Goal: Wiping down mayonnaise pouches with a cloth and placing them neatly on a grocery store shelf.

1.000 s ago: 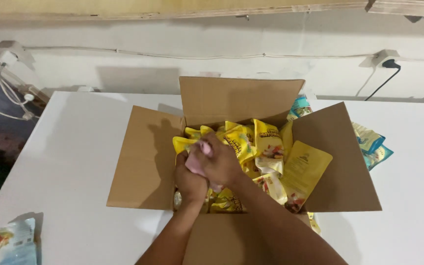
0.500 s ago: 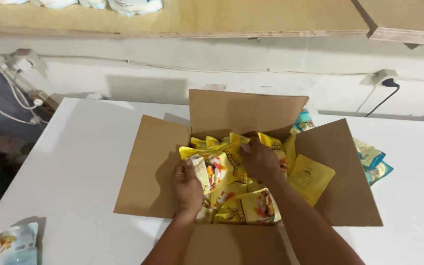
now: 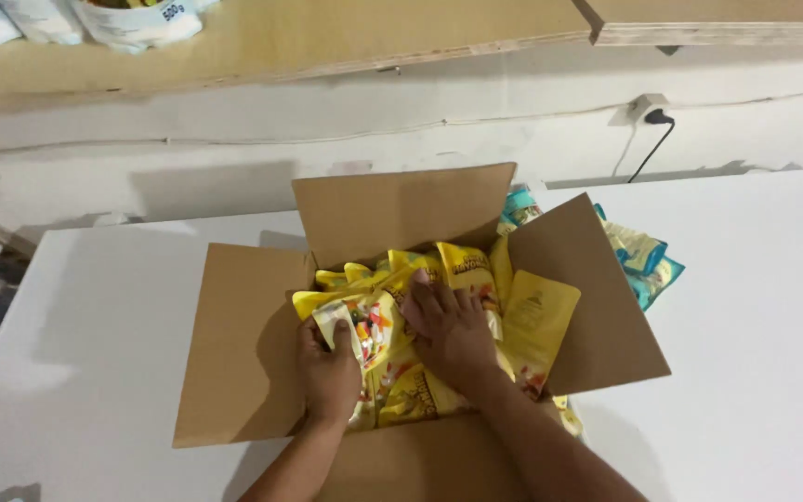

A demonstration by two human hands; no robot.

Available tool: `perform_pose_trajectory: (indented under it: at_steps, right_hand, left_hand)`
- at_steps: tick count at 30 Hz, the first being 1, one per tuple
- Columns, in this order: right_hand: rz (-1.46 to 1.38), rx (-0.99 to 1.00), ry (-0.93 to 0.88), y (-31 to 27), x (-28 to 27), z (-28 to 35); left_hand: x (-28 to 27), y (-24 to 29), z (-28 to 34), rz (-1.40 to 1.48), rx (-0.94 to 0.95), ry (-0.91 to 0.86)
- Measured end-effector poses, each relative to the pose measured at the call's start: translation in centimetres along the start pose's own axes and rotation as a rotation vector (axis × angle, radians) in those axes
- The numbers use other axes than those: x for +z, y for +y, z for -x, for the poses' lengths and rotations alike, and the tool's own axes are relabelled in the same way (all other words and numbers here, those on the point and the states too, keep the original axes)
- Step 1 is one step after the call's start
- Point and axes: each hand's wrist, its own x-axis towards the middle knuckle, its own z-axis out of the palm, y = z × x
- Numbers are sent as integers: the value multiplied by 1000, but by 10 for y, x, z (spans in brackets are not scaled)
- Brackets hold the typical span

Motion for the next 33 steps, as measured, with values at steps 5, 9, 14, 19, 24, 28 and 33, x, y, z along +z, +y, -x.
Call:
perform_pose_trajectory:
  at_steps: [5, 9, 14, 19, 24, 28, 33]
  right_hand:
    - [-178, -119, 365, 3, 16, 7]
    - [-182, -29, 438, 3, -4, -9]
    - [-142, -185, 368, 18, -69, -40]
    - [-210, -61, 209, 42, -91, -71]
    - [-709, -148, 458, 15, -49, -56]
    - [-649, 151, 210, -42, 4, -25]
    - [-233, -49, 126, -40, 37, -7]
  left_hand:
    - [0, 9, 16, -162, 40, -4]
    - [7, 33, 18, -48, 115, -148]
    - [9, 61, 27, -276, 415, -221]
    - [21, 65, 21, -122, 86, -177]
    - [14, 15, -7, -3, -220, 27]
    - [14, 8, 12, -470, 94, 98]
    - [18, 43, 26, -656, 372, -80]
